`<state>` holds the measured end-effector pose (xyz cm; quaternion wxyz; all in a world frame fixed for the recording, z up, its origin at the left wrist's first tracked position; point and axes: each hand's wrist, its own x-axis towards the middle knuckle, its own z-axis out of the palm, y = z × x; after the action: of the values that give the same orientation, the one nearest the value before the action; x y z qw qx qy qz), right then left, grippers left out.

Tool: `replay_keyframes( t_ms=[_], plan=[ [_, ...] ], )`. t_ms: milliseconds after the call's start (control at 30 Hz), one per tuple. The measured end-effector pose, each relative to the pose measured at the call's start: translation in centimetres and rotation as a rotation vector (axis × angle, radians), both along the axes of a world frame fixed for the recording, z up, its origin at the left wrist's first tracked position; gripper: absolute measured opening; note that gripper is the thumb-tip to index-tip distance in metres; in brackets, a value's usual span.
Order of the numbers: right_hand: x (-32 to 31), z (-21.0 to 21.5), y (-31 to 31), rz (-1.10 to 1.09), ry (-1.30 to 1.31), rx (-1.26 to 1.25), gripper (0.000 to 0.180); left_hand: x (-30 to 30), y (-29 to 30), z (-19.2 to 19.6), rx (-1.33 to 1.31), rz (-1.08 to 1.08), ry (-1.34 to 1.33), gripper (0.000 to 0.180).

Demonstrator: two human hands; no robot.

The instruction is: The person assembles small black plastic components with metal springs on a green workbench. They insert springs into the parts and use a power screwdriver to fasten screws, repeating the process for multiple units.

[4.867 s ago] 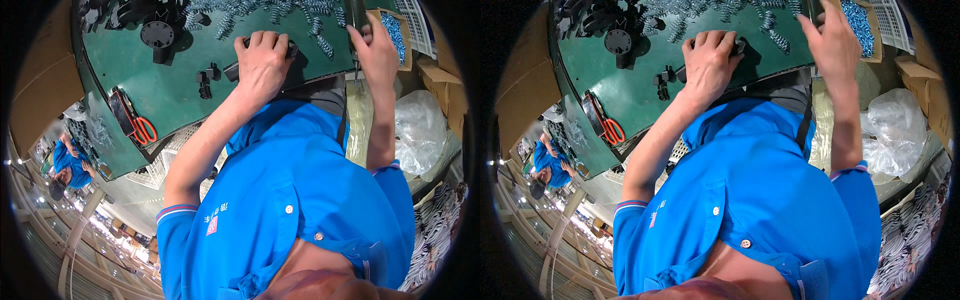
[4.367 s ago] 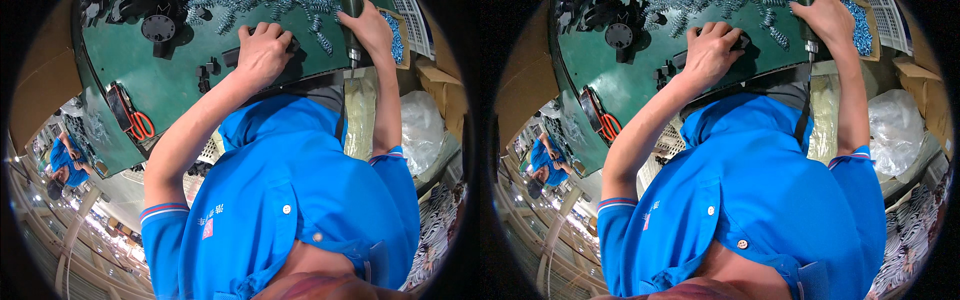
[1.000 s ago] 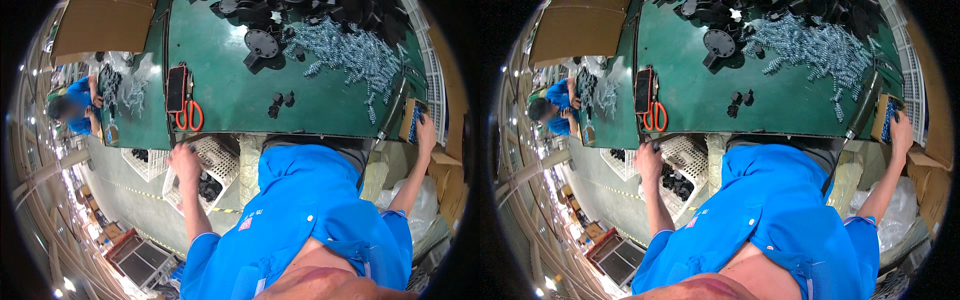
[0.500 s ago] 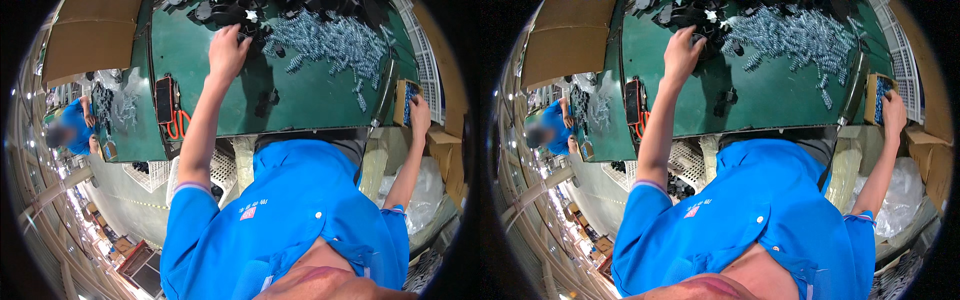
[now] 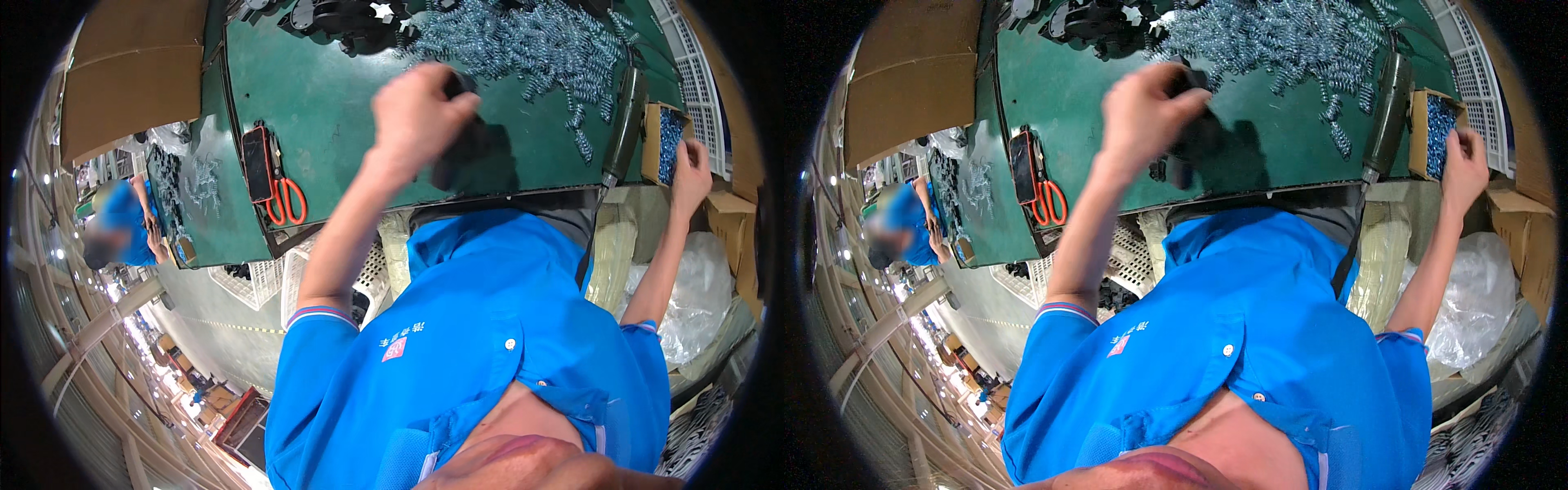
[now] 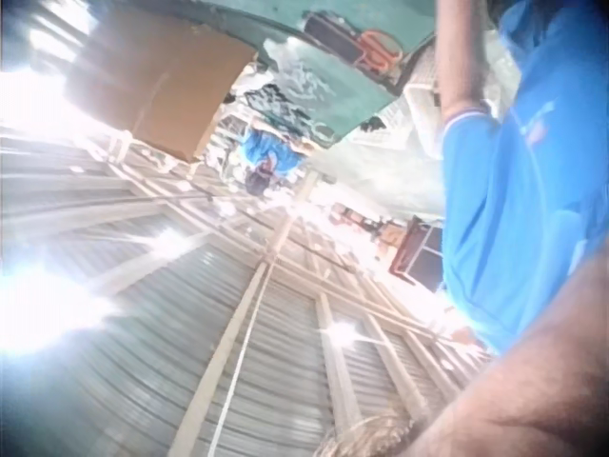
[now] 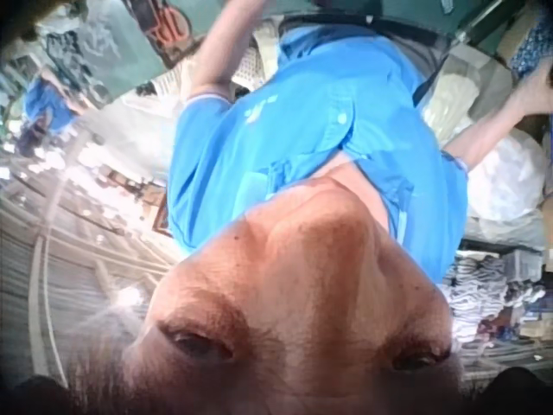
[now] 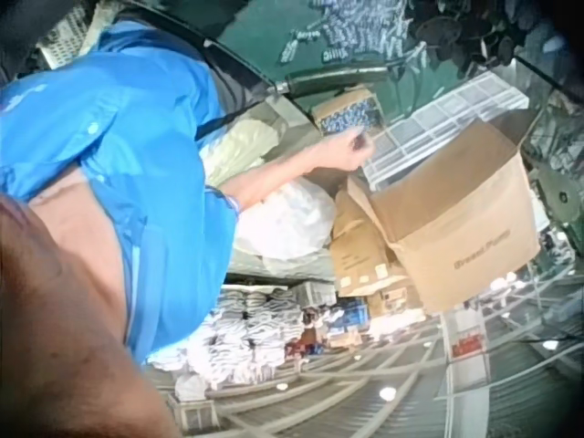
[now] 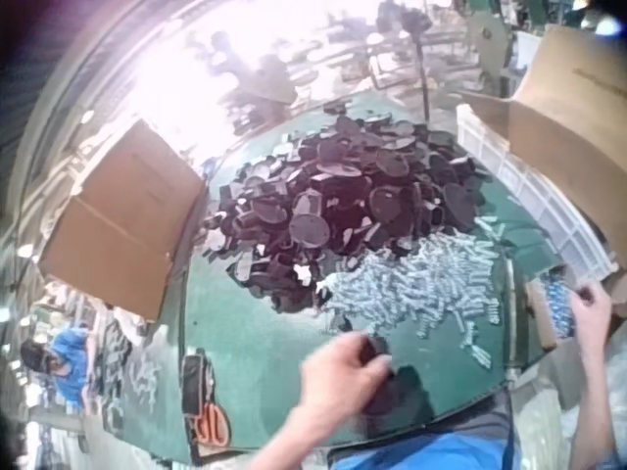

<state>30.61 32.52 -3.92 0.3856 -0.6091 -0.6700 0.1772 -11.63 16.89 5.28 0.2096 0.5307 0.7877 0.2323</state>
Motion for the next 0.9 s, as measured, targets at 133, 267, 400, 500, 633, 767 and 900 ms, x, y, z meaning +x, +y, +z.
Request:
replay_keyframes(
  t_ms=[133,267,400,500,633,767,900],
  plan=[
    [-0.6,3.2,-5.4,0.016,0.484,-0.308,0.003,4.0,0.3,-4.8,-0.023,-0.104,0.028,0.037],
    [0.1,1.4,-13.2,0.054,0.652,-0.635,0.007,0.5,0.8,-5.9,0.159,-0.026,0.232,0.018],
    [-2.7,-0.1,-17.8,-0.013,0.91,-0.843,0.011,-6.3,0.3,-8.7,0.151,-0.122,0.436,0.027],
    [-4.7,-0.4,-18.1,0.017,1.082,-0.837,0.011,-7.2,0.8,-9.4,0.082,-0.154,0.362,0.024],
    [-5.4,-0.7,-17.8,0.005,1.282,-0.81,0.011,-7.0,0.3,-8.6,0.02,-0.094,0.251,0.021],
    [-5.5,-0.3,-17.7,0.005,1.223,-0.86,0.011,-5.5,-0.6,-7.5,0.101,0.035,0.043,0.02],
    [-6.1,0.3,-17.8,-0.033,1.159,-0.885,0.011,-0.7,-0.8,-6.1,0.147,0.114,-0.717,0.016]
  ],
)
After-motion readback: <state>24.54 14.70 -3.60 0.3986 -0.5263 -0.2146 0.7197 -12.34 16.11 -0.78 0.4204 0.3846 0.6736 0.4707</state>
